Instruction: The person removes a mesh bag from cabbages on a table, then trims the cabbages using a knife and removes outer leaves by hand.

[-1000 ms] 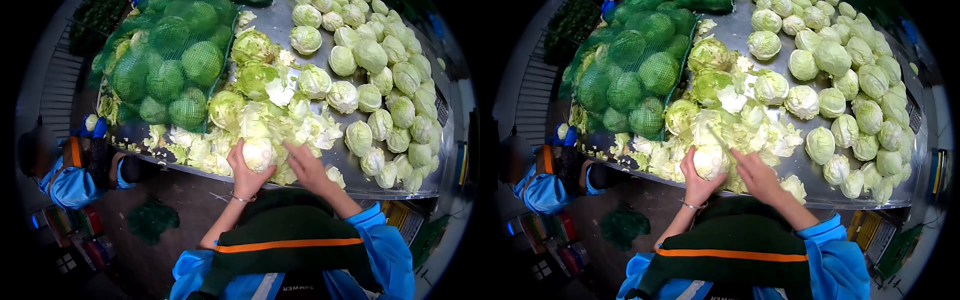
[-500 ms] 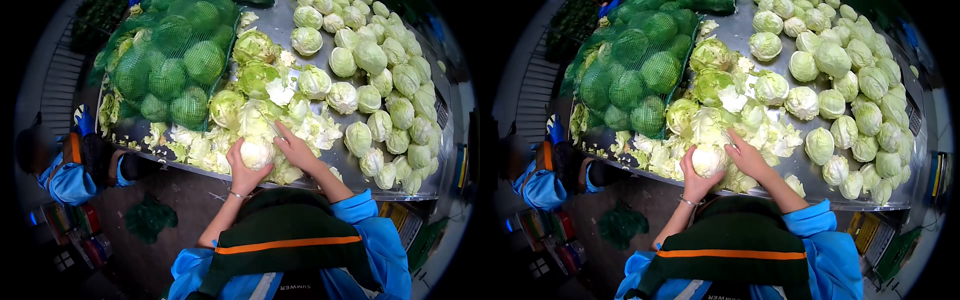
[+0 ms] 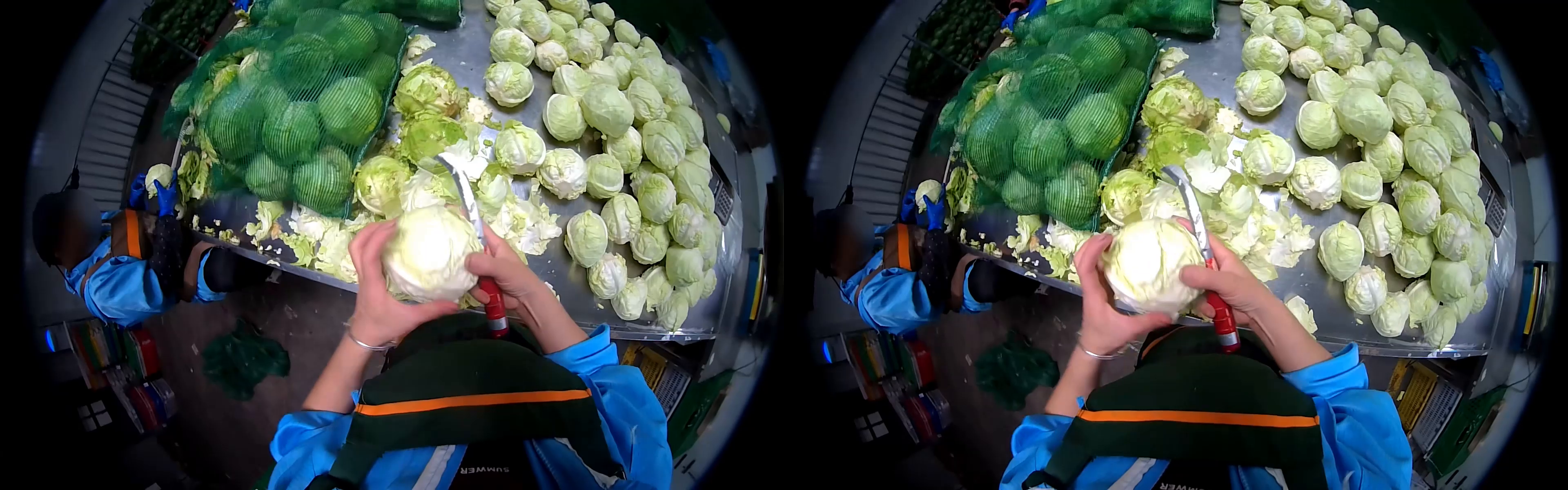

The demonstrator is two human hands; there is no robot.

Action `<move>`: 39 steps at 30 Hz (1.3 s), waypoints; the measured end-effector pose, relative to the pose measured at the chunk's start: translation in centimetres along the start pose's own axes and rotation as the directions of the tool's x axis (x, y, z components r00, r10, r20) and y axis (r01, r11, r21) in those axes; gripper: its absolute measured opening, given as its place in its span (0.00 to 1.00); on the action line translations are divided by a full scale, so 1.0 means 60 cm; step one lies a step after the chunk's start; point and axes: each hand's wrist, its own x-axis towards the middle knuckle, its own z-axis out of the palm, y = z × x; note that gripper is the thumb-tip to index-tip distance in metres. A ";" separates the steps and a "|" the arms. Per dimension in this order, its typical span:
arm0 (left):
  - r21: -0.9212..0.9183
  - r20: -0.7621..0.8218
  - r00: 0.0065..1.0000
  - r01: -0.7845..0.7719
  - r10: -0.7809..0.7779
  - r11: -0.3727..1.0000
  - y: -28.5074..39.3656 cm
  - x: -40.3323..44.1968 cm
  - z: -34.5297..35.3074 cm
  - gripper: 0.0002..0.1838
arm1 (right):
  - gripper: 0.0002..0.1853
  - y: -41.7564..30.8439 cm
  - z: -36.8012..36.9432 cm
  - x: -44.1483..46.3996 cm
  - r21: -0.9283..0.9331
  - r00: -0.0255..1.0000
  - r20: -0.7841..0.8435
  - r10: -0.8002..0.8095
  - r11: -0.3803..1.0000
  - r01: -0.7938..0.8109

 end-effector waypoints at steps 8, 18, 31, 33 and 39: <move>0.276 0.459 0.860 -0.376 0.223 0.884 0.043 0.078 -0.056 0.37 | 0.43 0.004 -0.020 -0.020 -0.037 0.998 0.041 0.038 0.999 -0.036; -0.317 0.210 0.691 0.718 -0.692 0.620 -0.160 0.074 -0.010 0.20 | 0.43 0.042 -0.031 -0.017 0.142 0.996 -0.031 0.086 0.987 -0.081; -0.900 0.299 0.792 0.419 -0.532 0.119 0.005 -0.017 0.017 0.41 | 0.42 -0.028 0.003 -0.006 -0.682 0.802 0.300 -0.516 0.472 0.559; -0.837 0.296 0.828 0.465 -0.476 0.288 0.007 -0.018 -0.002 0.42 | 0.40 -0.060 0.033 -0.015 -0.764 0.693 0.441 -0.570 0.166 0.623; -0.771 0.445 0.762 0.593 -0.471 0.232 0.016 -0.020 -0.019 0.48 | 0.14 -0.087 0.050 -0.012 -0.814 0.674 0.350 -0.650 0.145 0.562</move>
